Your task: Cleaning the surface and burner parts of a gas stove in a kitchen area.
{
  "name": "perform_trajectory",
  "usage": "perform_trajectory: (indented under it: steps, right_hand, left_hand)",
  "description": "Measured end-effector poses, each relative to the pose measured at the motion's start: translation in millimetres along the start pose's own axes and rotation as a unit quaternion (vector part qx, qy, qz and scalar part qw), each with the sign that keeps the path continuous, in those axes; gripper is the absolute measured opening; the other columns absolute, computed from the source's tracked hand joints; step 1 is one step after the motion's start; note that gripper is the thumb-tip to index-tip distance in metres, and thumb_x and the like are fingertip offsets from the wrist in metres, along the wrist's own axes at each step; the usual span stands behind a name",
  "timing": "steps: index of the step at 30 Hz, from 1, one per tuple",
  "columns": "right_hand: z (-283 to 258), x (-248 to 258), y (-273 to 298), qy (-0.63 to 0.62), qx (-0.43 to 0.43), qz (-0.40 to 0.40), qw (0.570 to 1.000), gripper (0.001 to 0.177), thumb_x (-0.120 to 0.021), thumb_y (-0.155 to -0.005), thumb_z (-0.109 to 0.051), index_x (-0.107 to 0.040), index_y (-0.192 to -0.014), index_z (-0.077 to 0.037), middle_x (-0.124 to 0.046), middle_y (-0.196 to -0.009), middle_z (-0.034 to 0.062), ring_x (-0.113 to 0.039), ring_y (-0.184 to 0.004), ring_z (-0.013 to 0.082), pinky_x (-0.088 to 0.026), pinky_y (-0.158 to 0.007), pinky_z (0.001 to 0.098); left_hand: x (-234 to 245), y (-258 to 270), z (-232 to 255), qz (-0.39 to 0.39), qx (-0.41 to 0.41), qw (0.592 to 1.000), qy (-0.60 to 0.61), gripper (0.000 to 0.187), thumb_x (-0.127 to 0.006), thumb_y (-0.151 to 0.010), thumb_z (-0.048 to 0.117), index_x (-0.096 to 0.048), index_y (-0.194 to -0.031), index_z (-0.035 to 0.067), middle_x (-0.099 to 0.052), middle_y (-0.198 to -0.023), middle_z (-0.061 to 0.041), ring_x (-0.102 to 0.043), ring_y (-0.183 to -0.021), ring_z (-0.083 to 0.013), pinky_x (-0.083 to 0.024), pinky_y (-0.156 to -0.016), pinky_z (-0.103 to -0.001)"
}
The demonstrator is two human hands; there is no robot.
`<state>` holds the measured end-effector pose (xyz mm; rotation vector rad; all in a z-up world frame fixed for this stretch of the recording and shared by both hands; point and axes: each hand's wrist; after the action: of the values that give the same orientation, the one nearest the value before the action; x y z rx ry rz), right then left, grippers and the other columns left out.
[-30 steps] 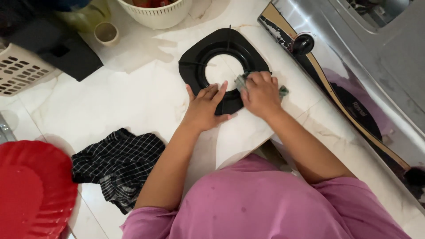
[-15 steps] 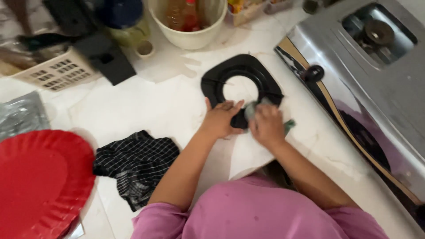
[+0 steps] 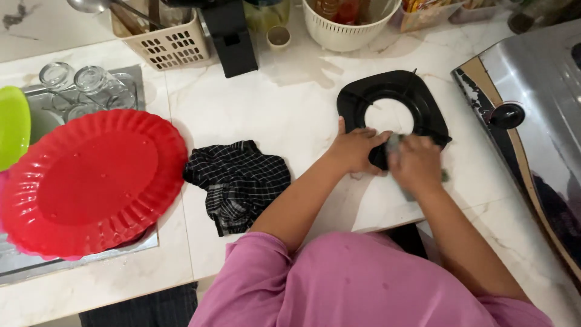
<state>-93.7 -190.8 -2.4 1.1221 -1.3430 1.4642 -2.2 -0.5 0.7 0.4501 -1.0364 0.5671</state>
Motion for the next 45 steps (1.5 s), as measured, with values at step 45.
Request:
perform_trajectory:
  steps: [45]
  right_hand:
    - [-16,12,-12,-0.148,-0.020,-0.085,0.985,0.029,-0.065,-0.090,-0.025,-0.073,-0.102,0.000,-0.065,-0.116,0.0117,-0.056,-0.113,0.0323,-0.048,-0.091,0.0480]
  left_hand:
    - [22,7,15,-0.036,0.030,0.999,-0.022,0.113,-0.084,-0.066,0.054,-0.028,-0.160,0.030,-0.044,-0.158,-0.005,-0.037,-0.149,-0.0218,-0.004,-0.116,-0.076]
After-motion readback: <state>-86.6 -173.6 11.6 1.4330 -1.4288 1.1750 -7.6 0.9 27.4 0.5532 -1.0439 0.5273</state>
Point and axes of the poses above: each hand's wrist, its own y-axis away from the middle knuckle, its own x-axis out of the back of the hand, z = x × y
